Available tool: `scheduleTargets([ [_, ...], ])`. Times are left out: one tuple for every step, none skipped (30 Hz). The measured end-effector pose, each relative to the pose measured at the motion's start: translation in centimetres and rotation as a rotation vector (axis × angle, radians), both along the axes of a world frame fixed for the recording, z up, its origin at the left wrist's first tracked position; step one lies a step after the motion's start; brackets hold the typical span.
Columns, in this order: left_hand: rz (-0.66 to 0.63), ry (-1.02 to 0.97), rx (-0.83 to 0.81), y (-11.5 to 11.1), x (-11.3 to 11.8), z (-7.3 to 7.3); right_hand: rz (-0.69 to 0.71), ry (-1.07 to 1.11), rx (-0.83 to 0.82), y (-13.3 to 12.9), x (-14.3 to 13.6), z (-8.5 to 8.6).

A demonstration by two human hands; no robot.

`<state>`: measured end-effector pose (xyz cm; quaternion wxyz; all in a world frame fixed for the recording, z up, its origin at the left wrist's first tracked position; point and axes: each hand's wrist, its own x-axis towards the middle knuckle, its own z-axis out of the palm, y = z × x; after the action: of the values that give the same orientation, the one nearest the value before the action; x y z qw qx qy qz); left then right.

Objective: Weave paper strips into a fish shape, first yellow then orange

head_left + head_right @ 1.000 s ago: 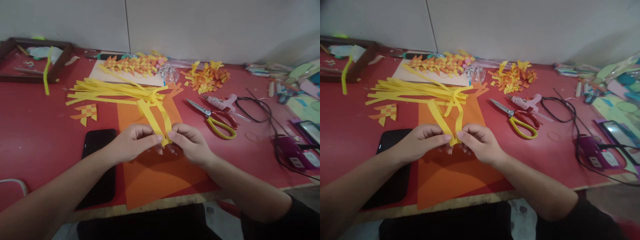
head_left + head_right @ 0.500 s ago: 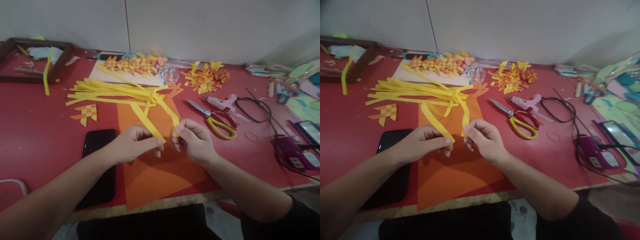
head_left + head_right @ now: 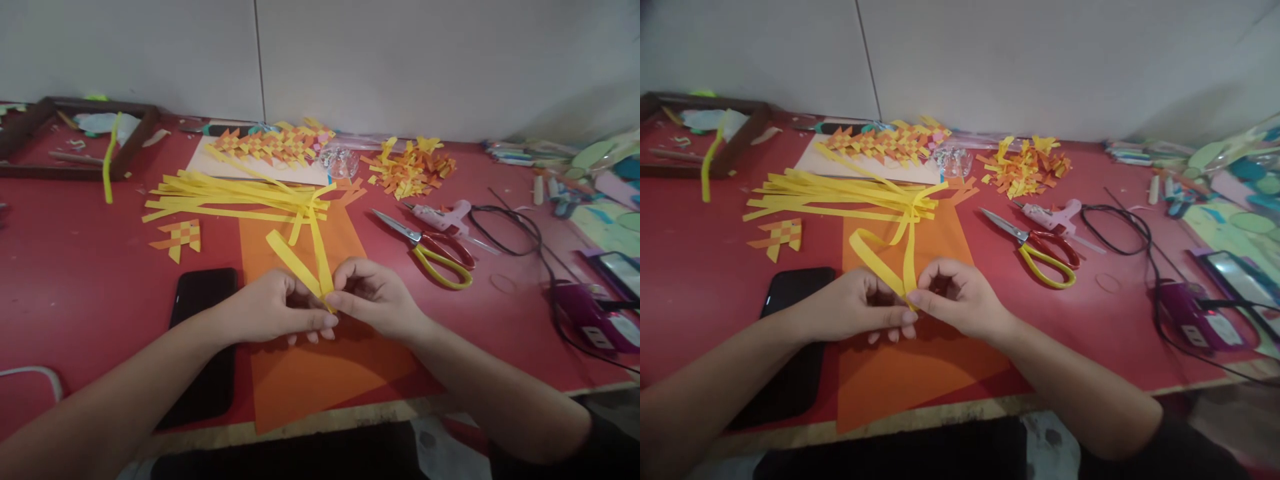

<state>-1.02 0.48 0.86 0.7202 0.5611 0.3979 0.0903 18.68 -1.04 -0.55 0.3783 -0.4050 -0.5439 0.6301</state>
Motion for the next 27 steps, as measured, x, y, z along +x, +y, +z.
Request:
scheduleTargets([
  [0.003,0.0,-0.009,0.0,0.0,0.0,-0.007,0.006,-0.008,0.0,0.0,0.0],
  [0.012,-0.013,-0.024,-0.1,0.1,0.0,-0.015,0.009,-0.009,0.0,0.1,-0.1],
  [0.025,-0.035,-0.04,-0.1,0.1,0.0,-0.021,0.008,-0.008,0.0,0.1,-0.1],
  [0.05,-0.065,-0.053,-0.2,0.2,-0.1,-0.027,0.006,-0.009,0.0,0.1,-0.2],
  [0.087,-0.101,-0.058,-0.2,0.3,-0.2,-0.028,0.006,-0.014,0.1,0.2,-0.2],
  [0.138,-0.142,-0.054,-0.1,0.4,-0.3,-0.024,0.011,-0.026,0.1,0.2,-0.3],
  [0.2,-0.186,-0.047,-0.1,0.4,-0.4,-0.012,0.017,-0.044,0.1,0.2,-0.4],
  [0.257,-0.232,-0.039,0.0,0.3,-0.4,0.005,0.027,-0.066,0.0,0.2,-0.5],
  [0.291,-0.275,-0.046,0.1,0.3,-0.5,0.025,0.037,-0.086,0.0,0.2,-0.6],
  [0.303,-0.313,-0.078,0.2,0.2,-0.4,0.047,0.043,-0.105,0.0,0.2,-0.7],
  [0.307,-0.344,-0.117,0.3,0.0,-0.4,0.068,0.048,-0.12,0.0,0.2,-0.8],
  [0.313,-0.367,-0.158,0.4,-0.1,-0.3,0.088,0.049,-0.131,0.0,0.2,-0.9],
  [0.328,-0.382,-0.192,0.4,-0.2,-0.1,0.103,0.049,-0.139,0.0,0.2,-0.9],
  [0.354,-0.391,-0.21,0.5,-0.4,0.0,0.113,0.051,-0.145,0.1,0.2,-0.9],
  [0.393,-0.395,-0.214,0.7,-0.5,0.2,0.12,0.054,-0.149,0.2,0.2,-0.9],
  [0.442,-0.399,-0.208,0.8,-0.7,0.3,0.122,0.058,-0.152,0.3,0.2,-0.9],
  [0.495,-0.406,-0.198,1.0,-0.8,0.4,0.12,0.064,-0.154,0.5,0.2,-0.9],
  [0.547,-0.414,-0.186,1.3,-1.0,0.5,0.112,0.066,-0.157,0.7,0.3,-0.9],
  [0.601,-0.431,-0.173,1.6,-1.3,0.6,0.097,0.064,-0.159,0.8,0.4,-0.9],
  [0.657,-0.453,-0.159,1.9,-1.5,0.8,0.078,0.054,-0.158,1.0,0.5,-0.9],
  [0.71,-0.476,-0.144,2.3,-1.9,1.0,0.053,0.034,-0.156,1.2,0.7,-0.8],
  [0.761,-0.499,-0.13,2.6,-2.2,1.3,0.027,0.009,-0.151,1.4,0.9,-0.8],
  [0.809,-0.516,-0.116,2.9,-2.6,1.6,0.006,-0.023,-0.143,1.6,1.1,-0.6],
  [0.86,-0.527,-0.099,3.2,-2.9,2.0,-0.013,-0.054,-0.134,1.8,1.4,-0.5],
  [0.908,-0.528,-0.077,3.5,-3.3,2.4,-0.027,-0.077,-0.126,2.0,1.6,-0.2],
  [0.953,-0.517,-0.052,3.7,-3.6,2.9,-0.039,-0.093,-0.118,2.2,1.8,0.0],
  [0.994,-0.494,-0.02,4.0,-3.9,3.3,-0.048,-0.104,-0.112,2.5,2.0,0.3],
])
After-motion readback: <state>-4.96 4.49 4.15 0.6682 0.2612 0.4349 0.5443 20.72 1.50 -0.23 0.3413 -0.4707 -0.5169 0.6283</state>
